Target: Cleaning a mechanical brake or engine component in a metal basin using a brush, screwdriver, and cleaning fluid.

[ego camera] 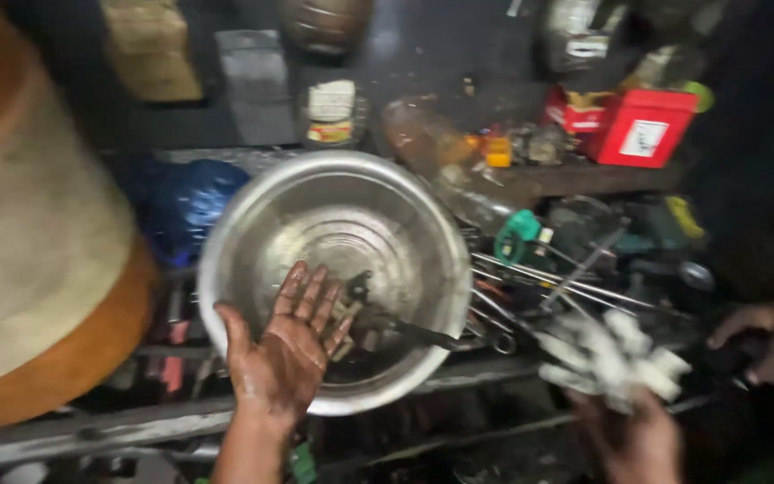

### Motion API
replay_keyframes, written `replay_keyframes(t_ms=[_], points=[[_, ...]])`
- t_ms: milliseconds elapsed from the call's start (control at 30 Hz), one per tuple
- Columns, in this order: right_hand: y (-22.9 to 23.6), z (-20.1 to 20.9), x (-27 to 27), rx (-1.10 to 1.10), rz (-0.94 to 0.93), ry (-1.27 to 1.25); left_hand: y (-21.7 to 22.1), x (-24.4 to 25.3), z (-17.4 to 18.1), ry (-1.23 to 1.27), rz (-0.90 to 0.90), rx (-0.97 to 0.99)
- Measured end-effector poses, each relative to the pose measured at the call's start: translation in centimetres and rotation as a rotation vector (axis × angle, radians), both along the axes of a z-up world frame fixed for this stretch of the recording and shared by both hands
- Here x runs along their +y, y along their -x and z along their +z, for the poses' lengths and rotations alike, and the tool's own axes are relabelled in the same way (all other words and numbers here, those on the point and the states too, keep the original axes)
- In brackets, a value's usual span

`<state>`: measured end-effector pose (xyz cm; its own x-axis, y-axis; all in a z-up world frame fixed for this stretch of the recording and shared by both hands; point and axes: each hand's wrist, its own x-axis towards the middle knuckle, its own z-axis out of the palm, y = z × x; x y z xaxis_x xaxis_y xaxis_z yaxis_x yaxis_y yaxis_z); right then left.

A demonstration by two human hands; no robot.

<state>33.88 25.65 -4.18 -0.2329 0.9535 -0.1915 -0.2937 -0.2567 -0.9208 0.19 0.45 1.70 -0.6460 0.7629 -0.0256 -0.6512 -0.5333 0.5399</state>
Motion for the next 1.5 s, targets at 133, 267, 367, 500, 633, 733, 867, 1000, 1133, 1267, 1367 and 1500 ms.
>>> replay_keyframes(t_ms=[133,267,367,500,633,733,867,1000,1133,1267,1367,1500], points=[[5.1,-1.0,0.9,-0.553,0.168,-0.244,-3.4,2.4,2.0,0.188,-0.127,0.054],[11.4,8.1,-5.6,0.099,0.726,-0.63,-7.4,5.0,2.1,0.305,-0.15,0.255],[12.3,11.4,-8.0,-0.087,0.697,-1.026,-5.9,7.3,-3.6,-0.052,0.034,-0.021],[13.5,12.9,-6.1,-0.192,0.653,-1.309,-3.1,4.1,-0.4,0.209,0.386,0.353],[13.4,16.1,-3.7,-0.007,0.659,-0.181,-2.3,2.0,2.7,0.373,0.441,0.679],[12.9,16.7,-1.8,-0.028,0.613,-0.213,-1.8,1.1,4.0,0.529,0.446,0.892],[11.9,19.1,-1.6,-0.126,0.571,-0.517,-1.9,0.4,5.3,0.464,0.378,0.983],[13.5,26.2,-6.9,-0.281,0.682,-1.013,-5.9,0.5,9.7,0.565,0.977,1.461],[14.6,31.0,-11.1,-0.806,0.614,-1.536,-8.9,1.6,11.8,0.462,0.654,1.351],[14.0,33.7,-11.4,-1.301,0.493,-1.077,-7.6,1.1,11.1,0.71,0.476,1.391],[12.6,32.8,-8.1,-1.164,0.491,-1.241,-7.1,0.2,11.9,0.822,0.497,1.434],[12.9,33.9,-8.9,-1.02,0.475,-1.195,-7.1,1.1,11.4,0.744,0.6,1.389]])
